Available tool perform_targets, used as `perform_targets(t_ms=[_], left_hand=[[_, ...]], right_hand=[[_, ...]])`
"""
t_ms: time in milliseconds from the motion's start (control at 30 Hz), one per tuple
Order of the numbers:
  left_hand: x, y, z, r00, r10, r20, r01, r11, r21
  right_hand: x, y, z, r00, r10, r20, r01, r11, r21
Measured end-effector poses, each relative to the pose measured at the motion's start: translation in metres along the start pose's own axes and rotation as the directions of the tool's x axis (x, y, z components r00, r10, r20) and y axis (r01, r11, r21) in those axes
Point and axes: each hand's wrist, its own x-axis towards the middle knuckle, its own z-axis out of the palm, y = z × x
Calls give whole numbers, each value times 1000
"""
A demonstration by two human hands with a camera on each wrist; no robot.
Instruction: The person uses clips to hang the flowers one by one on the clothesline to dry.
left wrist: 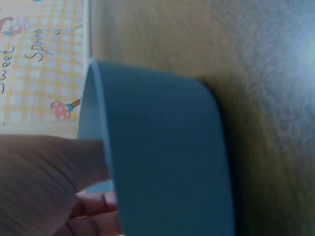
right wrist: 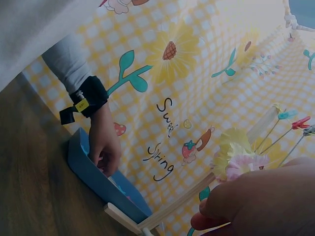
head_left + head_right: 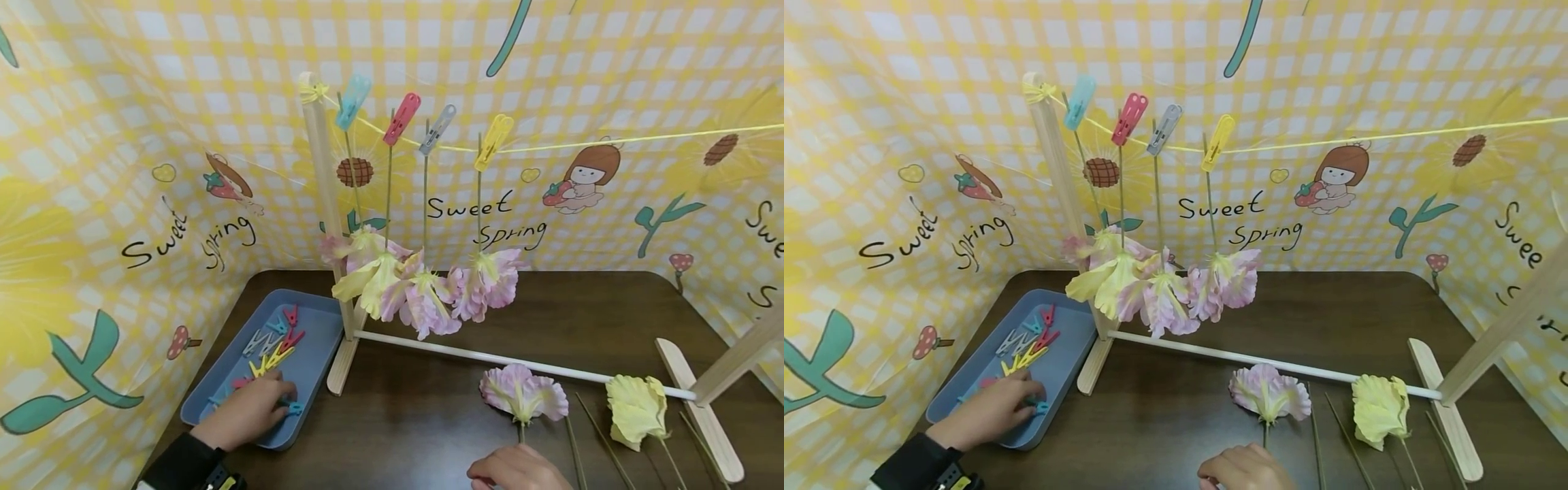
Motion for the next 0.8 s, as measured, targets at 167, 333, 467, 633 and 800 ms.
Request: perform_targets(t_ms=[167,333,467,633,800], left_hand=[[3,3,6,999,16,-34,-13,998,64],[3,1,7,995,85,-50,-81,993,80],[2,0,3,997,57,-51,-55,997,46],[-8,16,-22,987,-54,-152,63,997,55],[-15,62,-52,885,122,-449,-142,990,-11]], right_hand=[[-1,-3,-1,998,58,20,-59,998,28],[-2,-5,-3,994,105,36,-106,994,24],[-2,-6,-3,991,127,36,-127,992,-1],[0,-8,-4,990,140,18,-139,990,-30],[1,-16,-5,975,222,-23,-224,972,-78]])
